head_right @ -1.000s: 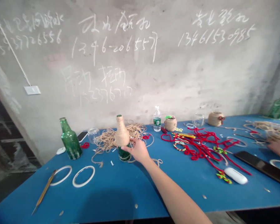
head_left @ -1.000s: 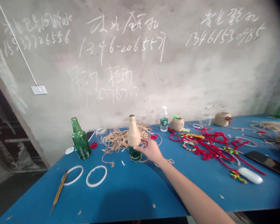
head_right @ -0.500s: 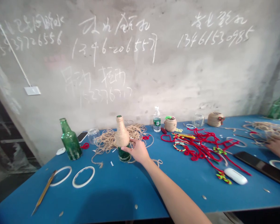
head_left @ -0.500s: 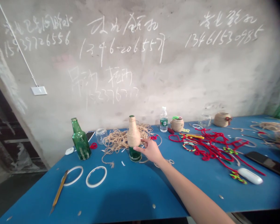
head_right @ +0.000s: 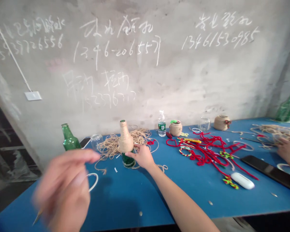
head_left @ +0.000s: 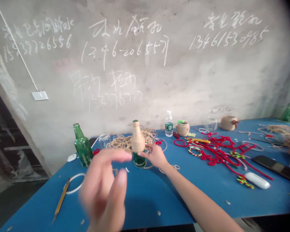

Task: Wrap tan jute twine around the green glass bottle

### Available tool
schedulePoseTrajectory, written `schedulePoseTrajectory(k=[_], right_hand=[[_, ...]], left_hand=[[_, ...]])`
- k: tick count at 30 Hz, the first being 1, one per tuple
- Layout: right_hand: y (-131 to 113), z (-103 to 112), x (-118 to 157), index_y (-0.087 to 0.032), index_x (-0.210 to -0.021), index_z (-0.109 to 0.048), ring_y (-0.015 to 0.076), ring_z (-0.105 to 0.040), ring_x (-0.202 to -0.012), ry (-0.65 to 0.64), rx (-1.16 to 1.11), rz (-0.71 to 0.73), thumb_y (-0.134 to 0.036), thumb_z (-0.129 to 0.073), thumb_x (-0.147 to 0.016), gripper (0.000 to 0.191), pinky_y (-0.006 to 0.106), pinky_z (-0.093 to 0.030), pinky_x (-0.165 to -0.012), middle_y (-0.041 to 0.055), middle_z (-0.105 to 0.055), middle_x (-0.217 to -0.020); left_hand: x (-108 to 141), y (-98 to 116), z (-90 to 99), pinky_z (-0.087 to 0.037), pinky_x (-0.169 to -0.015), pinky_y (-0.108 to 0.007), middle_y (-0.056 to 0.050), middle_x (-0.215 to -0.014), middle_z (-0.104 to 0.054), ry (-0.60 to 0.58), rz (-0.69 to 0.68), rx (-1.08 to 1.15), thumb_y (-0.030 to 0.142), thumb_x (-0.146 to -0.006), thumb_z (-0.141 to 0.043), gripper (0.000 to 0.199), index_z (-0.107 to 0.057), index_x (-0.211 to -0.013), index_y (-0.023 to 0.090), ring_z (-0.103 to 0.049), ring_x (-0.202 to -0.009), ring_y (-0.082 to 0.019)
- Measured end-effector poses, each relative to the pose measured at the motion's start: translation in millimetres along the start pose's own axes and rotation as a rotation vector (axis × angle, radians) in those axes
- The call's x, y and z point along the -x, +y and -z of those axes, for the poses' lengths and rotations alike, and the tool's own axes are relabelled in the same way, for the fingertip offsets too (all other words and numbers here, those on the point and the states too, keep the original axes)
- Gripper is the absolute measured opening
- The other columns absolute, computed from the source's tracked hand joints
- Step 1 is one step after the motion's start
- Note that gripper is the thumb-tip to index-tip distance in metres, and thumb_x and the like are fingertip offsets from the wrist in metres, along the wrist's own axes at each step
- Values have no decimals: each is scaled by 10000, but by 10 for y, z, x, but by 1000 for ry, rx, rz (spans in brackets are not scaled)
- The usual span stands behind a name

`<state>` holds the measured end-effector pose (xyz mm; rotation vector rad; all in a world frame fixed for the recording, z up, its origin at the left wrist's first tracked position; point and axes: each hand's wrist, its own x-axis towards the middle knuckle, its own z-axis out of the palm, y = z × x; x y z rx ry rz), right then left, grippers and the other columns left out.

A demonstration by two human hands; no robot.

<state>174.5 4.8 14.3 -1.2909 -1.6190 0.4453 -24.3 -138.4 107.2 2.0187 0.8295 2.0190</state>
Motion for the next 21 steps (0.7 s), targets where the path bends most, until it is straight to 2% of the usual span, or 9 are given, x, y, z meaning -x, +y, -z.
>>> schedulePoseTrajectory(k=[2, 4, 7, 9, 11, 13, 16, 21], right_hand=[[4, 0, -1, -164, -1079, -747, 99, -250, -501, 0, 2, 6, -616, -774, -667, 612, 260, -141, -489, -72, -322, -537], [9, 0, -1, -170, -1073, -749, 99, -248, -496, 2, 8, 17, -630, -765, -671, 611, 259, -139, -488, -74, -314, -529], [16, -1, -2, -167, -1045, -756, 98, -247, -498, 25, 28, 35, -660, -757, -661, 625, 257, -145, -488, -75, -310, -519], [22, -3, -5, -163, -1038, -756, 99, -253, -503, 40, 36, 35, -674, -755, -652, 641, 256, -151, -487, -72, -320, -521], [29, -6, -8, -162, -1040, -755, 100, -252, -504, 40, 34, 29, -674, -755, -654, 641, 257, -153, -483, -72, -318, -524], [34, -7, -10, -166, -1053, -752, 101, -239, -503, 30, 29, 31, -652, -751, -676, 615, 259, -151, -482, -76, -294, -521], [34, -7, -9, -164, -1060, -751, 103, -235, -505, 21, 27, 29, -619, -738, -712, 573, 258, -157, -484, -78, -273, -514], [22, -7, -3, -161, -1041, -755, 105, -229, -512, 15, 9, 32, -634, -709, -735, 565, 255, -165, -489, -77, -268, -511]], left_hand=[[-258, -358, -201, -534, -871, -410, -67, -1047, -662, -36, 93, 3, 259, -862, -582, 211, -634, -1064, 222, -628, -995, -239], [-406, -819, -361, -510, -892, -380, -73, -1100, -658, -89, 202, -18, 239, -829, -585, 237, -617, -1061, 204, -625, -1001, -226], [-357, -1481, -510, -463, -989, -408, -91, -1209, -622, -196, 377, 60, 207, -793, -553, 352, -573, -1144, 195, -588, -1143, -250], [-201, -1774, -571, -433, -1044, -410, -106, -1350, -544, -276, 447, 212, 177, -772, -525, 490, -500, -1262, 199, -507, -1280, -263], [-33, -1919, -620, -407, -1086, -402, -102, -1478, -436, -350, 462, 372, 148, -732, -535, 698, -353, -1401, 228, -431, -1367, -262], [89, -1955, -665, -352, -1137, -400, -91, -1531, -383, -434, 453, 413, 143, -727, -551, 790, -270, -1460, 236, -384, -1408, -262], [153, -1936, -715, -353, -1136, -408, -107, -1470, -474, -491, 473, 357, 200, -768, -586, 686, -359, -1415, 197, -437, -1367, -281], [128, -1926, -714, -422, -1073, -412, -106, -1347, -598, -476, 523, 368, 304, -817, -590, 519, -482, -1310, 186, -562, -1249, -289]])
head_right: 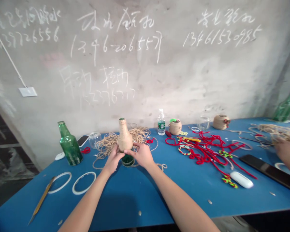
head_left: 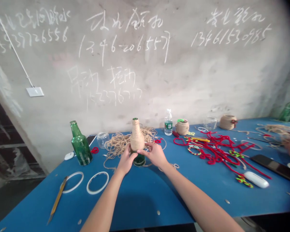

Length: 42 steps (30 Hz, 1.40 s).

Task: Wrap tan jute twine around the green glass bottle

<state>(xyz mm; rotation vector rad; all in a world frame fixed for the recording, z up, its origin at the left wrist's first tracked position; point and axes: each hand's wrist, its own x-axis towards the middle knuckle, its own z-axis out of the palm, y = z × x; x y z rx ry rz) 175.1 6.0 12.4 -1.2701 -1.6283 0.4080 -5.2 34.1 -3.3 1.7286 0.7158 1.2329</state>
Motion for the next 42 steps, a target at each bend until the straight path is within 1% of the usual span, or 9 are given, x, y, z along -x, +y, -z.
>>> schedulePoseTrajectory(k=[3, 8, 10, 19, 21, 27, 33, 39, 42], right_hand=[[-3, 7, 0, -148, -1044, -750, 103, -216, -514, -4, -9, 1, -643, -704, -734, 586, 258, -153, -486, -78, -256, -522], [-6, 34, -5, -147, -1059, -741, 102, -190, -523, -42, -26, 27, -638, -727, -711, 601, 265, -129, -489, -81, -237, -535], [-7, 41, -7, -148, -1056, -738, 102, -177, -527, -55, -33, 28, -644, -729, -701, 611, 267, -122, -491, -80, -237, -539], [-3, 44, 1, -157, -1015, -735, 100, -187, -522, -66, -35, 57, -632, -715, -725, 557, 264, -125, -491, -77, -242, -534], [1, 46, 2, -161, -1038, -732, 100, -186, -521, -67, -35, 62, -628, -712, -732, 559, 262, -129, -489, -79, -242, -535], [-2, 81, 2, -156, -1082, -731, 99, -205, -519, -77, -23, 71, -622, -690, -760, 567, 257, -142, -491, -79, -241, -530], [31, 103, -15, -151, -1075, -746, 101, -210, -533, -105, -35, 96, -599, -666, -795, 535, 255, -149, -492, -70, -244, -553], [55, 107, -34, -166, -1077, -761, 99, -226, -535, -90, -31, 109, -572, -675, -803, 497, 246, -166, -492, -67, -253, -550], [40, 117, -36, -171, -1075, -770, 99, -226, -537, -76, -16, 100, -562, -694, -791, 489, 250, -162, -493, -66, -242, -552]], left_hand=[[19, 22, 6, -402, -1091, -403, -98, -1341, -609, -3, 11, -23, 339, -858, -555, 447, -527, -1274, 177, -559, -1257, -290], [67, 64, -32, -382, -1106, -378, -98, -1388, -577, 4, 7, -26, 370, -899, -544, 543, -432, -1398, 189, -533, -1294, -277], [76, 71, -38, -386, -1100, -379, -96, -1391, -577, 6, 10, -36, 385, -901, -542, 557, -424, -1412, 198, -530, -1298, -282], [55, 15, -3, -333, -1138, -395, -77, -1378, -592, 3, 8, -81, 362, -901, -530, 495, -509, -1368, 200, -509, -1312, -287], [53, 5, -1, -331, -1141, -403, -77, -1370, -600, 6, 5, -72, 349, -900, -519, 488, -523, -1363, 194, -500, -1321, -290], [67, -7, 12, -353, -1142, -415, -83, -1378, -593, -16, -8, -27, 376, -900, -561, 490, -527, -1354, 195, -520, -1307, -288], [65, -43, -8, -451, -1073, -437, -109, -1301, -643, -17, -28, 16, 427, -856, -650, 505, -571, -1288, 177, -595, -1220, -307], [66, -62, -10, -491, -1017, -440, -103, -1206, -691, 10, -31, -32, 429, -860, -645, 463, -617, -1243, 170, -652, -1111, -300], [66, -45, -2, -478, -1028, -442, -92, -1229, -683, 25, -17, -50, 435, -870, -620, 486, -602, -1284, 181, -649, -1112, -295]])
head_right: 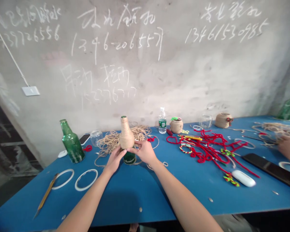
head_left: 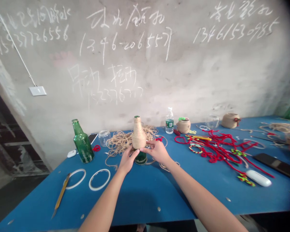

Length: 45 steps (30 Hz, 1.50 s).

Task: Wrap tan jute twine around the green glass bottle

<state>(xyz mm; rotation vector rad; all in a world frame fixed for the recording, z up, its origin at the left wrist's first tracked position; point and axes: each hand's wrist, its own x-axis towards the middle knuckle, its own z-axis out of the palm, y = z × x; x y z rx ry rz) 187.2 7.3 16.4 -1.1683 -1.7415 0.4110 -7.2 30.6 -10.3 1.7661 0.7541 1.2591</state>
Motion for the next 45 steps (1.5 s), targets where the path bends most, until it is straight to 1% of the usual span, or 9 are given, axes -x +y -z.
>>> schedulePoseTrajectory(k=[6, 11, 19, 26, 31, 33, 39, 42, 45], right_hand=[[-30, -7, 8, -167, -1057, -777, 100, -214, -535, 13, 6, -30, -583, -728, -746, 522, 260, -143, -494, -68, -236, -548], [-14, -21, 8, -162, -1039, -777, 99, -223, -521, 12, 3, -40, -571, -744, -730, 514, 257, -158, -486, -73, -256, -529], [107, -69, -9, -122, -1100, -762, 99, -277, -504, 39, -19, -33, -498, -680, -810, 482, 239, -206, -477, -65, -304, -520], [106, -102, -12, -123, -1128, -753, 100, -290, -495, 39, -41, -53, -487, -687, -807, 490, 239, -213, -474, -61, -334, -514], [112, -84, -9, -127, -1177, -737, 106, -326, -501, 7, -1, -39, -496, -653, -838, 508, 237, -243, -487, -52, -356, -510], [101, -73, -4, -133, -1169, -743, 107, -325, -499, -5, 20, -36, -510, -655, -834, 511, 237, -242, -487, -52, -354, -502], [67, -63, 6, -145, -1141, -754, 106, -317, -486, -17, 22, -33, -487, -645, -846, 464, 243, -231, -478, -51, -369, -492], [64, -63, 6, -134, -1147, -751, 104, -306, -499, -19, 20, -45, -464, -647, -842, 461, 239, -233, -482, -54, -350, -506], [58, -65, 10, -135, -1112, -765, 104, -290, -512, -33, 18, -34, -457, -632, -849, 436, 240, -227, -484, -50, -346, -523]], left_hand=[[-16, -3, 27, -363, -1140, -441, -78, -1340, -623, -38, -25, 18, 373, -896, -549, 476, -553, -1336, 192, -522, -1307, -293], [14, -96, -23, -437, -1061, -428, -119, -1357, -587, -45, -10, -95, 354, -772, -739, 763, -368, -1421, 201, -563, -1253, -288], [25, -60, -186, -491, -900, -419, -163, -1231, -610, 123, -48, -439, 444, -804, -700, 645, -368, -1284, 171, -616, -1125, -312], [34, -83, -111, -476, -940, -400, -145, -1235, -635, 24, -9, -401, 429, -870, -619, 521, -402, -1277, 187, -626, -1141, -283], [2, -51, -201, -497, -820, -385, -135, -1112, -657, 258, -22, -627, 524, -721, -753, 606, -508, -1162, 190, -645, -1048, -327], [1, -62, -209, -494, -842, -391, -144, -1133, -641, 290, -28, -622, 517, -731, -743, 596, -507, -1162, 179, -632, -1073, -328], [24, -66, -102, -486, -917, -376, -109, -1190, -653, 95, -52, -395, 391, -851, -643, 503, -457, -1275, 193, -637, -1102, -262], [-3, -34, -132, -498, -852, -379, -99, -1113, -669, 189, -51, -491, 443, -768, -730, 539, -521, -1202, 200, -650, -1035, -285], [-18, -31, -169, -482, -896, -406, -130, -1182, -630, 285, -80, -526, 469, -742, -743, 594, -521, -1218, 191, -608, -1121, -313]])
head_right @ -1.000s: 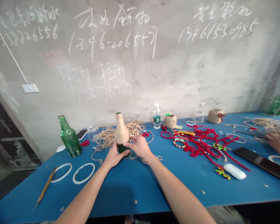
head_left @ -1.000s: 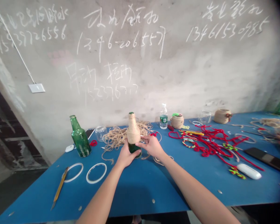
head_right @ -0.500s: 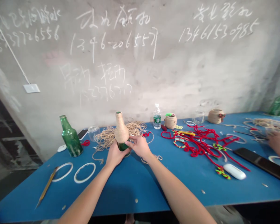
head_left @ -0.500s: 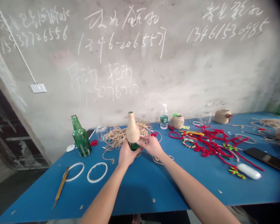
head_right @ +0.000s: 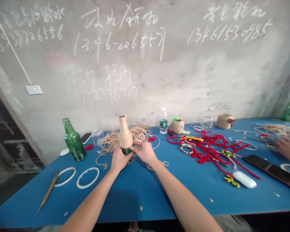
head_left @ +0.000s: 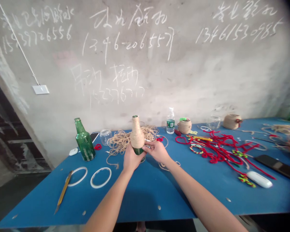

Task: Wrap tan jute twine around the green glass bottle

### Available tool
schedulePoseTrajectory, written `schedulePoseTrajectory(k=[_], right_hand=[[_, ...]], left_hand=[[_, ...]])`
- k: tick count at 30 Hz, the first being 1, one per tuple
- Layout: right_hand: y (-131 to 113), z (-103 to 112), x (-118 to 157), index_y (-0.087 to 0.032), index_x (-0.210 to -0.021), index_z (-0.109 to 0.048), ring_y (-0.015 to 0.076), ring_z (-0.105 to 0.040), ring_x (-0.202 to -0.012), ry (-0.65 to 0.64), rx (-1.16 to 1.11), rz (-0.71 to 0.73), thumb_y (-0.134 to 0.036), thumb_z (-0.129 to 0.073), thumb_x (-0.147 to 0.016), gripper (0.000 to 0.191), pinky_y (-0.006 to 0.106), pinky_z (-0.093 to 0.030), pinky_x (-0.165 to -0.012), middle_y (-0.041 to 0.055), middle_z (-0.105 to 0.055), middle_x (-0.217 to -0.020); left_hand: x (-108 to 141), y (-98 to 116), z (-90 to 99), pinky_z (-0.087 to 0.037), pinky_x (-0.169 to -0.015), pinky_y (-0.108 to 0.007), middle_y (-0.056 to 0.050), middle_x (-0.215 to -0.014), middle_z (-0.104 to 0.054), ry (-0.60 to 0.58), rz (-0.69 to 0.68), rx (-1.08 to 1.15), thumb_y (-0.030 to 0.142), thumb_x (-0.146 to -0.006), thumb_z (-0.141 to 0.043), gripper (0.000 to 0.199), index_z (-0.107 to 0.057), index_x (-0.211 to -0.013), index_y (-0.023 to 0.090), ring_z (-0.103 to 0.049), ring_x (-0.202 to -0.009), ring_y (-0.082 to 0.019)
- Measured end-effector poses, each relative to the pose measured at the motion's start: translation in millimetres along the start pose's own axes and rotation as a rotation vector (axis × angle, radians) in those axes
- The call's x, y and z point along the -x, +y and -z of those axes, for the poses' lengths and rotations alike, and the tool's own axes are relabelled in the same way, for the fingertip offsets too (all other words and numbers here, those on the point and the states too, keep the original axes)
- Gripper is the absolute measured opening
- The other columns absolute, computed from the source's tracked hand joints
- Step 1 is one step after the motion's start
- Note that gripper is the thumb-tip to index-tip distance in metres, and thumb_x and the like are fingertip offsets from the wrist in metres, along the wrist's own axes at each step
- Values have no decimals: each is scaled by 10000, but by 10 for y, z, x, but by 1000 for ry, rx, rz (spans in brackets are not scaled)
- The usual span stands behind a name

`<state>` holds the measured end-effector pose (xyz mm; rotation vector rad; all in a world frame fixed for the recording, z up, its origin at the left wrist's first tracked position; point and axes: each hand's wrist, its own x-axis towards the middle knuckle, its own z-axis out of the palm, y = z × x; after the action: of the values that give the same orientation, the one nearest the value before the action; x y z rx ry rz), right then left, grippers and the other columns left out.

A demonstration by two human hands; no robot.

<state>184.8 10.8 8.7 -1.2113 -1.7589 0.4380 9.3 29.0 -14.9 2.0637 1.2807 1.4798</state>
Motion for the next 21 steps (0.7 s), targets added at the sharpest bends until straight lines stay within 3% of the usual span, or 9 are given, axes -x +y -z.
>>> schedulePoseTrajectory(k=[2, 6, 12, 17, 21], right_hand=[[-4, -5, 4, -145, -1105, -768, 104, -284, -510, -8, -4, 1, -468, -619, -857, 434, 241, -219, -480, -48, -354, -525], [-14, -11, 11, -140, -1113, -768, 107, -283, -509, 4, 0, -8, -523, -634, -842, 488, 244, -216, -481, -46, -360, -511], [-43, 8, 19, -155, -1097, -776, 105, -272, -511, 28, 11, 7, -523, -639, -839, 469, 243, -208, -488, -54, -326, -497], [-46, 2, 22, -139, -1097, -773, 105, -249, -514, 25, -8, 1, -536, -647, -825, 498, 250, -195, -490, -60, -291, -497], [7, -30, 14, -137, -1165, -745, 102, -250, -510, 32, -36, 3, -520, -610, -855, 511, 242, -200, -485, -58, -315, -503]], left_hand=[[10, -26, 8, -459, -956, -418, -153, -1250, -598, -32, 0, 56, 453, -778, -707, 618, -475, -1278, 174, -575, -1186, -315], [30, -125, 64, -432, -1005, -397, -158, -1287, -602, -167, 61, 244, 387, -922, -506, 478, -410, -1333, 163, -585, -1192, -281], [12, -184, 47, -422, -1019, -390, -134, -1317, -601, -195, 119, 319, 401, -969, -394, 425, -414, -1331, 180, -584, -1195, -266], [12, -175, 98, -393, -1068, -381, -123, -1386, -546, -241, 82, 366, 374, -967, -408, 445, -358, -1369, 190, -513, -1293, -242], [16, -121, 145, -411, -1051, -385, -135, -1361, -555, -271, 33, 269, 463, -949, -477, 477, -373, -1330, 196, -545, -1264, -260]])
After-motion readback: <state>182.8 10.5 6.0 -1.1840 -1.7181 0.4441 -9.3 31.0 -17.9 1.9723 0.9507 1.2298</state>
